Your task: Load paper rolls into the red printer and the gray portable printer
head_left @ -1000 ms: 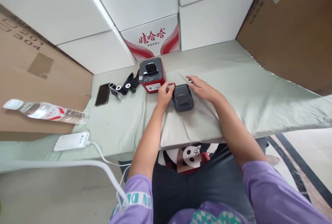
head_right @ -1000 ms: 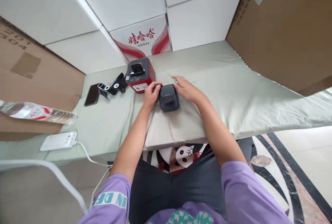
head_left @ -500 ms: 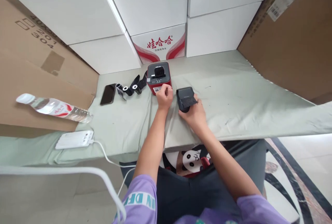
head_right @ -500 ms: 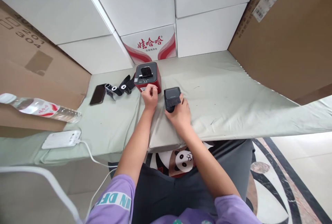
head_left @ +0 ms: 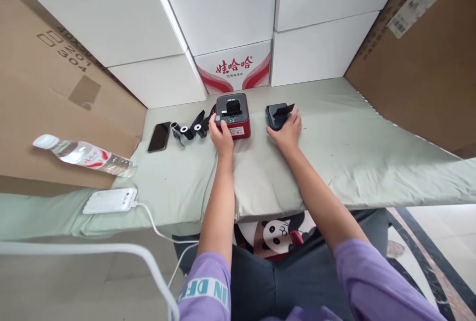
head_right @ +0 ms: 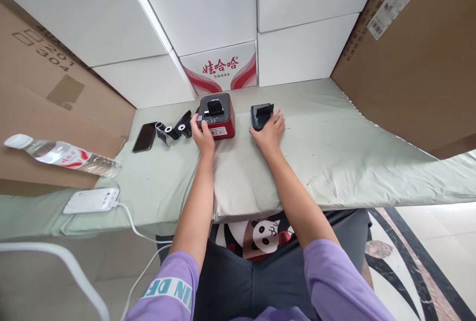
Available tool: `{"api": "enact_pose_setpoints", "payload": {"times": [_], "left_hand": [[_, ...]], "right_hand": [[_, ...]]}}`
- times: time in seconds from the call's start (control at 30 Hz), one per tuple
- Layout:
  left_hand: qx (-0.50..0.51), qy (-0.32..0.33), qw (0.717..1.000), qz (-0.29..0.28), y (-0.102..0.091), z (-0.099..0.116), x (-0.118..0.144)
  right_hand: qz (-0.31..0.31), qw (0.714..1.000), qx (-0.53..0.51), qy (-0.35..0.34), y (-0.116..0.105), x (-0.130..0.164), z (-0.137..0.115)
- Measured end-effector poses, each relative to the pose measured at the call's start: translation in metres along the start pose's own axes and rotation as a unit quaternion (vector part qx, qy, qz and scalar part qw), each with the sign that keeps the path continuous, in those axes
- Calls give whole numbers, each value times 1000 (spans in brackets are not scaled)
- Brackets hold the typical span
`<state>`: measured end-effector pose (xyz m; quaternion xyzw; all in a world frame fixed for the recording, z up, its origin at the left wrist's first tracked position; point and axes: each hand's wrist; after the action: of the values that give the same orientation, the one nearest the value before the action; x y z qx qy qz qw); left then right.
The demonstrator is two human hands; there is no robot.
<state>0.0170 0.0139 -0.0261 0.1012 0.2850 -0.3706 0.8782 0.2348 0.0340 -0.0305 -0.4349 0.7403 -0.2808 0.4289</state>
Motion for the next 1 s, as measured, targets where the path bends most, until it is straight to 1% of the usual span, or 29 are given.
{"api": "enact_pose_setpoints", "payload": {"times": [0.1,0.13,0.2,0.27,0.3,0.37,0.4,0.43,0.5,0.53,0.57,0.63,0.73,0.9,1.0], "left_hand": [[-2,8,1000,8,0,-1,1],[-10,12,1000,8,-1,0,2],[-29,10,1000,4,-4,5,4],[-49,-8,999,-3,-5,11,5],[-60,-19,998,-4,-6,13,6],[-80,-40,996,-6,-7,17,7],[-89,-48,995,-7,-7,19,7],[-98,-54,994,-8,-7,19,6],[-111,-62,992,-12,-8,21,4],[-115,-62,991,-16,-9,21,2],[-118,-60,991,-22,-10,22,0],[-123,-54,990,-37,-12,23,-5],[-134,-51,988,-61,-15,26,-12],[-133,-46,987,-78,-18,24,-17],[-105,-34,991,-75,-18,18,-14]], "right_hand": [[84,994,7,-73,-14,13,-10],[101,989,6,-104,-20,18,-15],[117,980,-6,-159,-29,28,-26],[107,972,-37,-208,-30,36,-36],[93,967,-60,-230,-27,39,-41],[37,959,-116,-256,-16,40,-50],[-2,957,-150,-248,-9,39,-55],[-47,955,-187,-224,0,36,-59],[-135,943,-260,-157,18,30,-69],[-166,932,-292,-136,26,26,-73],[-183,921,-320,-125,34,24,-76],[-179,905,-363,-129,45,20,-82],[-140,899,-397,-123,52,19,-85],[-143,895,-402,-130,49,22,-85],[-134,903,-386,-135,45,24,-84]]}}
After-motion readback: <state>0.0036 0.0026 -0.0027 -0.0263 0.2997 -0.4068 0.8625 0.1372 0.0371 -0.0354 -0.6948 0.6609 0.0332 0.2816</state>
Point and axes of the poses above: each hand's wrist, its own x-axis away from the middle knuckle, its own y-axis out of the palm, z = x × y, and after that the axes turned 14 degrees about x, right-handed
